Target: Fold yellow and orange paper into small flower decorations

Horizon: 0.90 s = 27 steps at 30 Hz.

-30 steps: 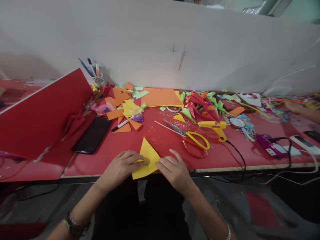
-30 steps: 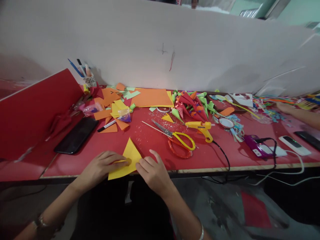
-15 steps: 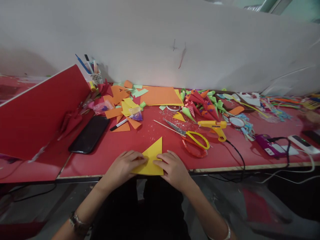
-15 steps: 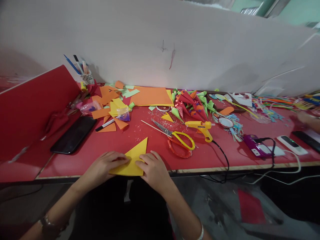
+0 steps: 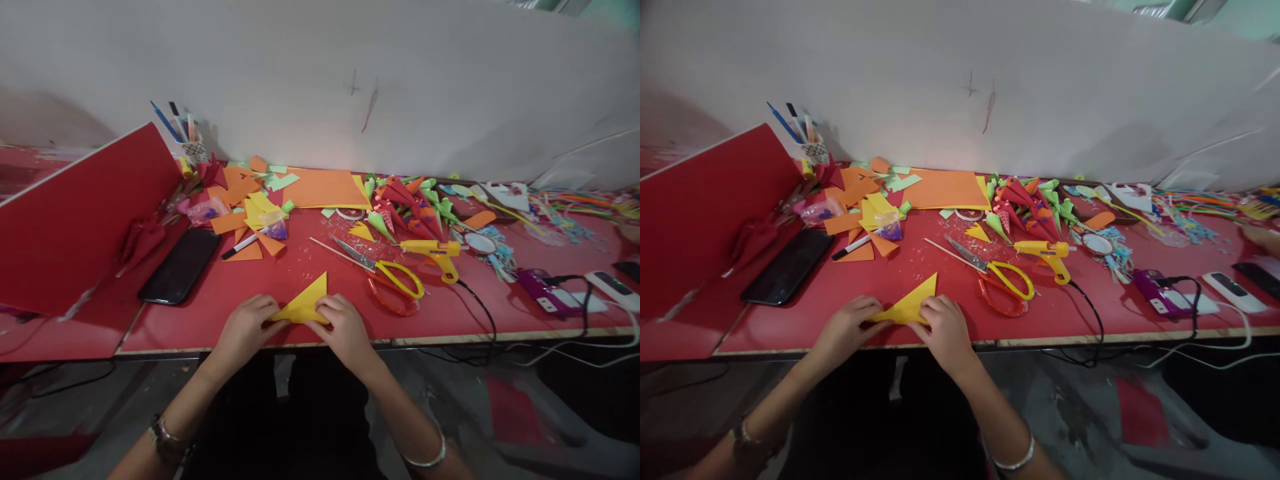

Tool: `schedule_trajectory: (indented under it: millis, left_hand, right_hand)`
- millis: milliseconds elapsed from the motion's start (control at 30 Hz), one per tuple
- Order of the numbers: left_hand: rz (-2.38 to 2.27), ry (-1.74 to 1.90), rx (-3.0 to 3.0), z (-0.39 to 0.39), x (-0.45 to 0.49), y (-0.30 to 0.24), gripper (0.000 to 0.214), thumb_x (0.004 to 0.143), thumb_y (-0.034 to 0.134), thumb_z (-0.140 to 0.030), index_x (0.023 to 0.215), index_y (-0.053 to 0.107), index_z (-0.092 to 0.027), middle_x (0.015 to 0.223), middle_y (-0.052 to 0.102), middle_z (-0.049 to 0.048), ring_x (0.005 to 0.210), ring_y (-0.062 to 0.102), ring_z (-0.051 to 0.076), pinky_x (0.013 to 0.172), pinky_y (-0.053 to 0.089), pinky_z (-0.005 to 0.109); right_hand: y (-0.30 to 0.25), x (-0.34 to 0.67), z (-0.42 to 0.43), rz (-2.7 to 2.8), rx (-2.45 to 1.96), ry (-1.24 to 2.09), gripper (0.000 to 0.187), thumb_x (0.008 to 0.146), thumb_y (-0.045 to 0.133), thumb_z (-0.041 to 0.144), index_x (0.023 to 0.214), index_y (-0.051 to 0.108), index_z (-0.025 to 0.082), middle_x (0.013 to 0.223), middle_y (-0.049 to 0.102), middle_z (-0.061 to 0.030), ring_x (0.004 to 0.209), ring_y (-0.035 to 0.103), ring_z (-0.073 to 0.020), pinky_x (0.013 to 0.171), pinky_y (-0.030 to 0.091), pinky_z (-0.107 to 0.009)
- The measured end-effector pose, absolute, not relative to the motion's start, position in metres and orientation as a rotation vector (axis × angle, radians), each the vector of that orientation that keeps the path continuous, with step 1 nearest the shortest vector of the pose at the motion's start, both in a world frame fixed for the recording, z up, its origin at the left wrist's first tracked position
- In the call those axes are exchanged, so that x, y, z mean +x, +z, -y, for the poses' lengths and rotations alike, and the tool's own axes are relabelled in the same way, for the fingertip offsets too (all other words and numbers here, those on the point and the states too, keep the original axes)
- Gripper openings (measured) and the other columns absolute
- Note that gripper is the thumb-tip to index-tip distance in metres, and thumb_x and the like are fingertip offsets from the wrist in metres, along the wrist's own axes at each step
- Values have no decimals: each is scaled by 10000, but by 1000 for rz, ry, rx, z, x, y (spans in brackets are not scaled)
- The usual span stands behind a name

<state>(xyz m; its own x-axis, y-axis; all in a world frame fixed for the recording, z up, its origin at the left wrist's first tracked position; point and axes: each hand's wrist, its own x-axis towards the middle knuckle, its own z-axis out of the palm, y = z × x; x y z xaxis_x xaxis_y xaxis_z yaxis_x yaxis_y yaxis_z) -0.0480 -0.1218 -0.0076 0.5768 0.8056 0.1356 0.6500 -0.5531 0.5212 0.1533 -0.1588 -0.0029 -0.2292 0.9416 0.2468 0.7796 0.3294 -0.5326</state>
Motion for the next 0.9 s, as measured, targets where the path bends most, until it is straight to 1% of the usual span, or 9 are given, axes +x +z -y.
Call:
schedule_trajectory:
  millis: [133, 267, 400, 600, 667, 733, 833, 867, 900]
  left_hand:
    - [-1271, 475, 2423, 120, -48, -8, 220, 801, 532, -355, 715, 558, -154, 718, 542, 11, 689, 487, 151, 630, 378, 269]
    - [-1389, 423, 2463, 120, -49, -7, 303, 803, 507, -399, 619, 488, -159, 677, 500, 2, 647, 461, 150, 607, 351, 275]
    - [-1444, 433, 2431, 123, -52, -5, 274, 797, 517, -368, 621, 449, -170, 664, 475, -14, 641, 454, 142, 621, 356, 271]
    - [-1458, 454, 2326, 125, -56, -3, 224, 795, 519, -341, 654, 474, -174, 791, 518, 1, 730, 502, 150, 676, 392, 281]
    - [-1453, 455, 2298, 125, -57, -3, 165, 800, 514, -328, 729, 498, -179, 850, 529, 11, 771, 519, 159, 697, 410, 292]
    - [-1425, 466, 2293, 124, -59, -3, 132, 814, 494, -304, 879, 511, -190, 929, 534, 26, 838, 530, 172, 737, 424, 312]
    - [-1387, 469, 2341, 123, -63, -3, 342, 835, 460, -281, 1170, 406, -239, 1073, 499, 53, 956, 518, 193, 810, 429, 354]
    - [-1372, 470, 2371, 122, -64, -3, 416, 838, 455, -275, 1239, 344, -259, 1115, 475, 61, 995, 505, 200, 835, 424, 365]
    - [-1352, 471, 2407, 121, -65, -2, 467, 839, 454, -267, 1278, 297, -275, 1143, 454, 67, 1026, 491, 205, 856, 418, 375]
  right_hand:
    - [-6, 149, 157, 2028, -1581, 373, 115, 770, 585, 281, 734, 587, 171, 806, 594, -31, 778, 507, -161, 706, 402, -277]
    - [-7, 149, 156, 2003, -1629, 364, 124, 747, 608, 288, 758, 586, 166, 810, 588, -30, 771, 508, -165, 697, 412, -281]
    - [-7, 149, 156, 2003, -1646, 335, 126, 752, 600, 290, 755, 576, 167, 807, 583, -35, 772, 501, -172, 691, 418, -286]
    - [-4, 154, 158, 2013, -1688, 289, 211, 759, 586, 288, 598, 508, 179, 849, 573, -35, 761, 474, -171, 672, 403, -290]
    - [-4, 158, 160, 2014, -1686, 301, 212, 750, 598, 285, 593, 500, 182, 846, 564, -27, 758, 469, -167, 672, 402, -287]
    - [-5, 161, 161, 2012, -1684, 298, 186, 749, 598, 273, 611, 510, 185, 846, 557, -26, 763, 472, -166, 679, 404, -287]
    - [-5, 161, 162, 2013, -1695, 268, 103, 767, 572, 259, 696, 548, 188, 872, 561, -38, 791, 484, -175, 693, 414, -297]
    - [-5, 160, 163, 2011, -1700, 257, 70, 773, 562, 258, 766, 563, 188, 887, 564, -44, 810, 489, -181, 704, 419, -305]
    - [-4, 159, 164, 2006, -1708, 241, 108, 779, 552, 257, 859, 567, 186, 908, 567, -52, 835, 491, -190, 718, 424, -315]
